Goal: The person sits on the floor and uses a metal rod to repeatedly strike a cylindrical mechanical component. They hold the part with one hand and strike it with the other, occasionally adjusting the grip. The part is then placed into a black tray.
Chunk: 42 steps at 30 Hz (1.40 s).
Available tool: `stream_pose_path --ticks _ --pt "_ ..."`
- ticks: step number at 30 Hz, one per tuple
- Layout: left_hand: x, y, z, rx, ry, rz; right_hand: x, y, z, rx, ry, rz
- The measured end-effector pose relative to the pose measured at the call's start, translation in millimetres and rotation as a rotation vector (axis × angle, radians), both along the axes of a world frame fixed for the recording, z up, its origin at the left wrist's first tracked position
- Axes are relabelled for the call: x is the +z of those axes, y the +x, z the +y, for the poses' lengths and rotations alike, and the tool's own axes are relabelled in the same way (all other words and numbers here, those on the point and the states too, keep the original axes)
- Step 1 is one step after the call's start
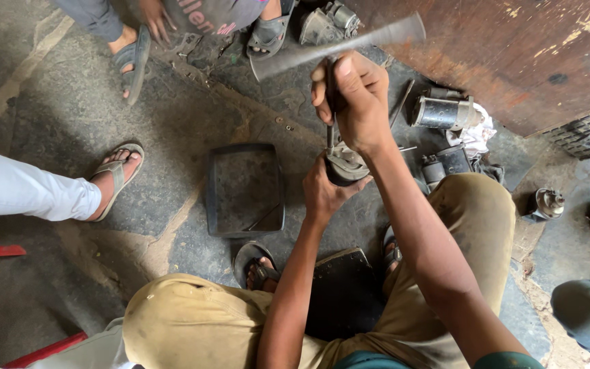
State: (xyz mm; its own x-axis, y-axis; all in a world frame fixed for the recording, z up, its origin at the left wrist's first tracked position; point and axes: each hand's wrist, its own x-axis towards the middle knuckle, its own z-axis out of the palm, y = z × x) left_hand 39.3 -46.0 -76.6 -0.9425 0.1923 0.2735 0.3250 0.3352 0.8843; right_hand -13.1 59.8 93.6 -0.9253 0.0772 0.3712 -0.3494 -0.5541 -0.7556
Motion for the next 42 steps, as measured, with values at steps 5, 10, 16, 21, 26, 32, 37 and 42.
stream_pose_path --ticks 5,10,16,21,26,32,37,42 --pt "-3 -1 1 0.017 -0.032 0.039 -3 0 -4 -0.081 0.031 0.088" --pt "-3 -1 -1 -0.007 -0.032 0.016 -12 -4 -3 -0.246 0.127 0.148" --pt "-7 -1 0 -0.014 -0.032 0.010 -5 3 3 0.021 0.248 0.075" --pt "-19 -3 0 0.002 -0.062 0.031 5 11 -12 0.013 0.244 0.033" --pt "-19 -3 0 0.010 -0.082 0.049 0 6 -17 -0.175 0.231 0.056" --pt "-10 0 1 0.020 -0.069 0.007 -5 8 1 0.056 0.225 0.041" --pt "-13 -1 0 0.020 -0.066 0.056 -1 12 -7 0.091 0.151 0.051" --pt "-15 -4 -1 -0.010 -0.083 0.024 2 8 -15 -0.021 0.136 0.096"
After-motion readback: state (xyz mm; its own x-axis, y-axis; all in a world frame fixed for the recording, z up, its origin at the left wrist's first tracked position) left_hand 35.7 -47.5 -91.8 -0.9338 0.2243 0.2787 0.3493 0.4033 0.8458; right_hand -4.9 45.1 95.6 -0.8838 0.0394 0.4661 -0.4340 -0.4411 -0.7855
